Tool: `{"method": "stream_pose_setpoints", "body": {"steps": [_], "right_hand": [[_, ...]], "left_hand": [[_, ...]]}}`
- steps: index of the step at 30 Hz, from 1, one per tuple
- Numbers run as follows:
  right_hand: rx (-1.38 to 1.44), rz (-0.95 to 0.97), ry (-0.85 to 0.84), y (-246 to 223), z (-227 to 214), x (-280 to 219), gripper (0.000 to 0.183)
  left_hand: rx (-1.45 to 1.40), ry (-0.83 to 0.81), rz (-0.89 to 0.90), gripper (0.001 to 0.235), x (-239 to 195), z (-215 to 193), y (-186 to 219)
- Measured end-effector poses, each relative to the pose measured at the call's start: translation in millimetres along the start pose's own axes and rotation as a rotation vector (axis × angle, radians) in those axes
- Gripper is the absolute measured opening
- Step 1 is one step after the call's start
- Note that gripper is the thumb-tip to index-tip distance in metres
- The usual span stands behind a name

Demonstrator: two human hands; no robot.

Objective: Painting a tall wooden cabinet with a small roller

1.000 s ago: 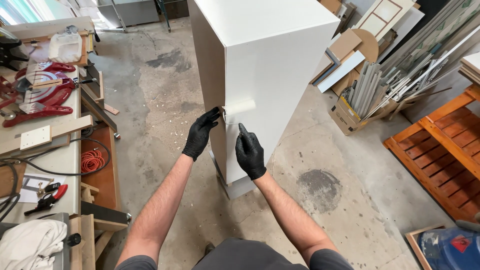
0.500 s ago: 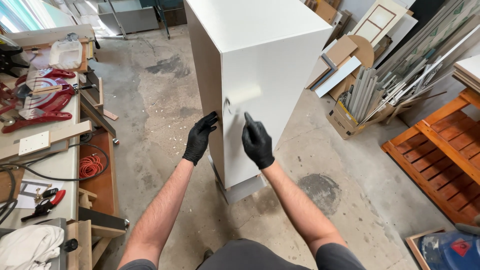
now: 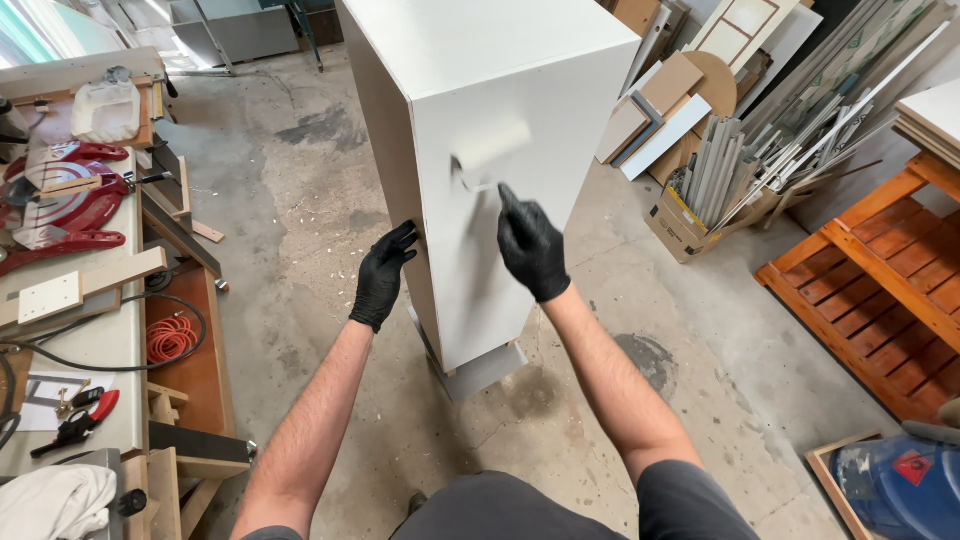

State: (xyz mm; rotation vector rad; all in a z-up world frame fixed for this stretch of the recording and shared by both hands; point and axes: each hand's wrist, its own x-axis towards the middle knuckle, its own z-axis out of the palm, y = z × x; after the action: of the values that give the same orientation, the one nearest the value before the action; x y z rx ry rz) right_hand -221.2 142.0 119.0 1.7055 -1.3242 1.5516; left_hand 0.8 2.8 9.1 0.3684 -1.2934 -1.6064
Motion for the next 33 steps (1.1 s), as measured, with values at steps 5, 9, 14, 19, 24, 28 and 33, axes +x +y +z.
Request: {"method": "stream_pose_setpoints", "body": {"steps": [5,9,14,19,24,28,33], "right_hand": [[0.198,0.318,0.07,-15.2,26.5,-101.5,0.037],[0.222,0.294,0.165,-20.8,15.4,-36.1,0.034],[0.16,0.078,0.171,-19.5,-31.4,79.7,0.035],[0.177,0.173,0.105,17.7,-11.3,-6.9,0.039],[0.235,0.357,0.142,-4.5,12.1,-89.9,0.03],[0.236,0.242,0.217,-13.9,-19.2,9.7,0.025],[0.141,0.095,0.165,26.0,-47.4,73.7,0.036]], "left_hand": [[-0.05,0.018,-0.013,0.038,-1.6,0.8,-0.4],[0.031,0.009,0.017,0.039,-4.4,6.5,8.7],[-0.008,0.04,0.016,0.038,-4.5,6.3,5.2],[0.092,0.048,0.037,0.041,-5.9,11.8,13.0],[0.089,0.055,0.049,0.04,-6.3,10.7,10.2],[0.139,0.045,0.05,0.041,-6.0,10.4,11.4],[0.152,0.069,0.035,0.042,-7.9,16.7,16.3]]}}
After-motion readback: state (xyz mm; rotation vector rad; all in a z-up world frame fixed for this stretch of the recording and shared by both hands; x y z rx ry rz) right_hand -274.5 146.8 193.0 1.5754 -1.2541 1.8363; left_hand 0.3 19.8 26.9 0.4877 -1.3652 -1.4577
